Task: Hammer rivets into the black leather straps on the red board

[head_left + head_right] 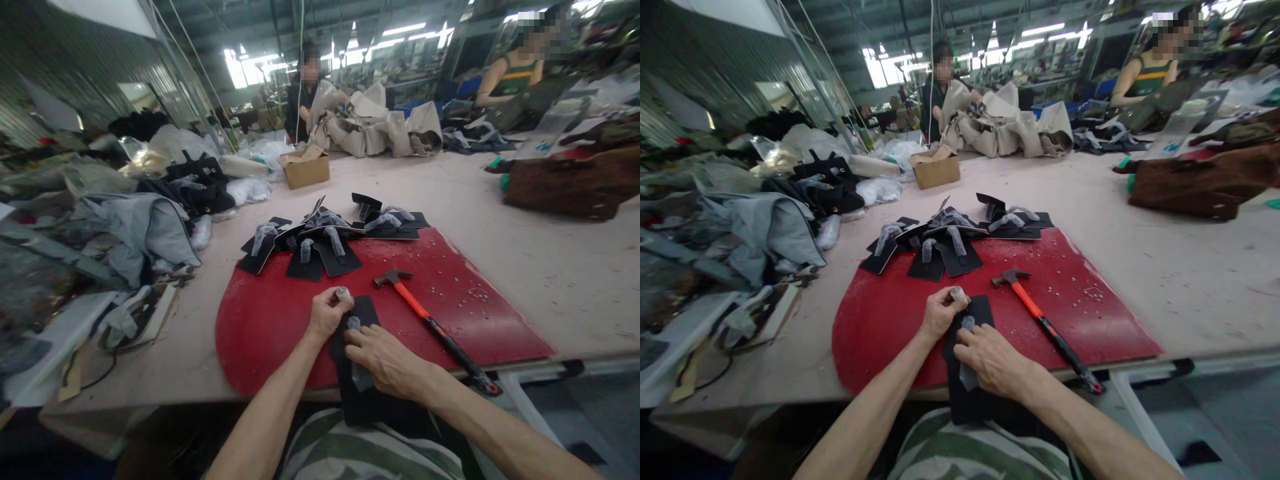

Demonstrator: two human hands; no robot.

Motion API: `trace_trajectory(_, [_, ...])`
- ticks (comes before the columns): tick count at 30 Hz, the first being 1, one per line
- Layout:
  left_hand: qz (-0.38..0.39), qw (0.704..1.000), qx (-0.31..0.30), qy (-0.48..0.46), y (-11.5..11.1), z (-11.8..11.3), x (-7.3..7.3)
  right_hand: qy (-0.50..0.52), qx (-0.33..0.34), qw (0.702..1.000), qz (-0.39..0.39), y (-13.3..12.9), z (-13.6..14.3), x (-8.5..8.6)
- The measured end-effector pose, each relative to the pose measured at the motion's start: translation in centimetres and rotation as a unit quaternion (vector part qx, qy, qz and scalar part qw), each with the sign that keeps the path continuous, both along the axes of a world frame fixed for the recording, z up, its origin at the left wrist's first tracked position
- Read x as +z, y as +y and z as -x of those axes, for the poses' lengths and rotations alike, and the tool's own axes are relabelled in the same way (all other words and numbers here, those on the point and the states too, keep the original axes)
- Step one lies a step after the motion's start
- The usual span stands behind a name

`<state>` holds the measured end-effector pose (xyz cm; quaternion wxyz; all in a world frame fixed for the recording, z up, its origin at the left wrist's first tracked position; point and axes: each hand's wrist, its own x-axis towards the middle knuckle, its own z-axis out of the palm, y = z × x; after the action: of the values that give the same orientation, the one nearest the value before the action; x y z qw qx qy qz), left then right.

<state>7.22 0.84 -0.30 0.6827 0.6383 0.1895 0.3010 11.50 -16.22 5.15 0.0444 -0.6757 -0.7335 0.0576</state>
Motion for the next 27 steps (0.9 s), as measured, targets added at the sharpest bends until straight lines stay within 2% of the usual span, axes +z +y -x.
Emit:
trace_trajectory(2, [0.088,0.991,0.081,-0.054,0.5,0.1,1.2,-0.051,-0.080,0.995,-0.006,0.7,0.6,0.2])
trace_trajectory(4, [0.108,0.979,0.131,-0.109,0.9,0.7,3.3,-0.102,-0.196,0.975,-0.015,1.2,1.2,0.6])
trace_trajectory(7, [0.041,0.980,0.124,-0.150,0.9,2.0,6.5,-0.122,-0.311,0.943,-0.020,1.3,1.9,1.4])
trace_trajectory(9, [0.005,0.985,0.102,-0.138,0.4,2.5,7.3,-0.113,-0.341,0.933,-0.023,1.2,2.2,1.4])
trace_trajectory(11, [-0.004,0.992,0.072,-0.101,-0.2,2.5,6.7,-0.092,-0.355,0.930,-0.026,1.0,2.5,0.9])
trace_trajectory(16, [0.019,0.999,0.026,-0.028,-1.2,0.9,2.4,-0.009,-0.379,0.924,-0.043,0.6,3.2,-1.7])
trace_trajectory(18, [0.017,1.000,0.009,-0.017,-1.2,0.4,1.3,0.012,-0.383,0.922,-0.049,0.4,3.4,-2.4])
trace_trajectory(27, [0.002,0.999,-0.034,0.001,-1.0,-0.5,0.3,0.048,-0.390,0.916,-0.075,0.2,2.6,-4.2])
